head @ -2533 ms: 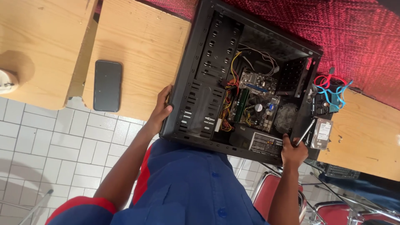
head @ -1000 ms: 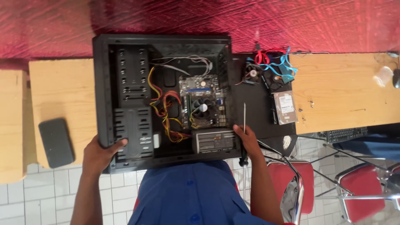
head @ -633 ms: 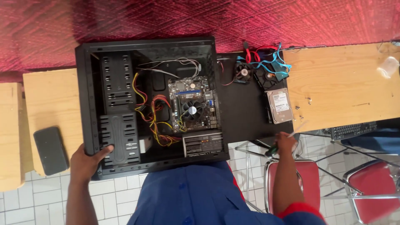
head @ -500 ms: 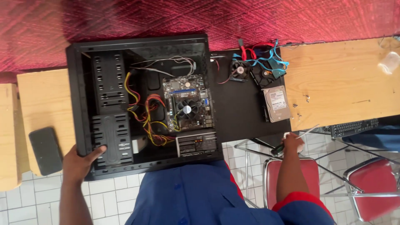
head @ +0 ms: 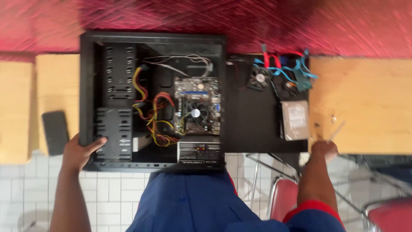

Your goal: Installing a power supply unit and using a screwdriver to secure internal components within a desktop computer case.

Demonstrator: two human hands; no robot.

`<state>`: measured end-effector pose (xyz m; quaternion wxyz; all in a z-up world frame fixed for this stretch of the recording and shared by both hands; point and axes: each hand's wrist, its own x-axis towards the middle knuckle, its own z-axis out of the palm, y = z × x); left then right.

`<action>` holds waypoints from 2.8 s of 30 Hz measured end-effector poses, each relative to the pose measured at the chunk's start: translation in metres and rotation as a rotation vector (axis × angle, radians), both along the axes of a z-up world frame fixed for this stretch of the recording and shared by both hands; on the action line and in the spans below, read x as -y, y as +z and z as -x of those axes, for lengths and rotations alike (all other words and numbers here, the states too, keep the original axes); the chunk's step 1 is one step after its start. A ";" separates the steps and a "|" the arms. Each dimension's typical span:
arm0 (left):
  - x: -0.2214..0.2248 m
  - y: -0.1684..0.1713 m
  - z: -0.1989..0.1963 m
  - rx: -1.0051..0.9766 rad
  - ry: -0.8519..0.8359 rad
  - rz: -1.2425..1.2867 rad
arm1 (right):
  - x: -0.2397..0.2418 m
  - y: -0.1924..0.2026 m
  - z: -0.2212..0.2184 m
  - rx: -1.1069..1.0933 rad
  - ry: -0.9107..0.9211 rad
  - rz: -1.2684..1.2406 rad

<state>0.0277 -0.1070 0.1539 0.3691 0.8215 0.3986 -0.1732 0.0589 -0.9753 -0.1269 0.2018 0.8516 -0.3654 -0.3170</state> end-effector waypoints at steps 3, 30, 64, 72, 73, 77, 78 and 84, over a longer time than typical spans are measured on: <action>0.003 0.004 -0.003 -0.007 0.006 0.008 | -0.003 -0.001 -0.005 0.074 -0.060 0.076; 0.155 0.057 -0.029 1.322 -0.960 0.480 | -0.522 0.307 0.037 1.258 -0.510 -1.964; 0.091 0.048 -0.012 0.768 0.084 1.780 | -0.536 0.334 0.045 0.764 0.793 -1.651; 0.083 0.055 -0.012 0.773 0.043 1.632 | -0.535 0.333 0.048 0.756 0.780 -1.698; 0.081 0.054 -0.012 0.772 0.045 1.631 | -0.535 0.334 0.048 0.755 0.779 -1.698; 0.078 0.053 -0.009 0.742 0.028 1.467 | -0.534 0.333 0.048 0.749 0.852 -1.665; 0.077 0.053 -0.009 0.743 0.029 1.442 | -0.533 0.332 0.048 0.741 0.847 -1.664; 0.079 0.045 -0.003 0.734 0.072 1.481 | -0.535 0.332 0.052 0.693 0.761 -1.666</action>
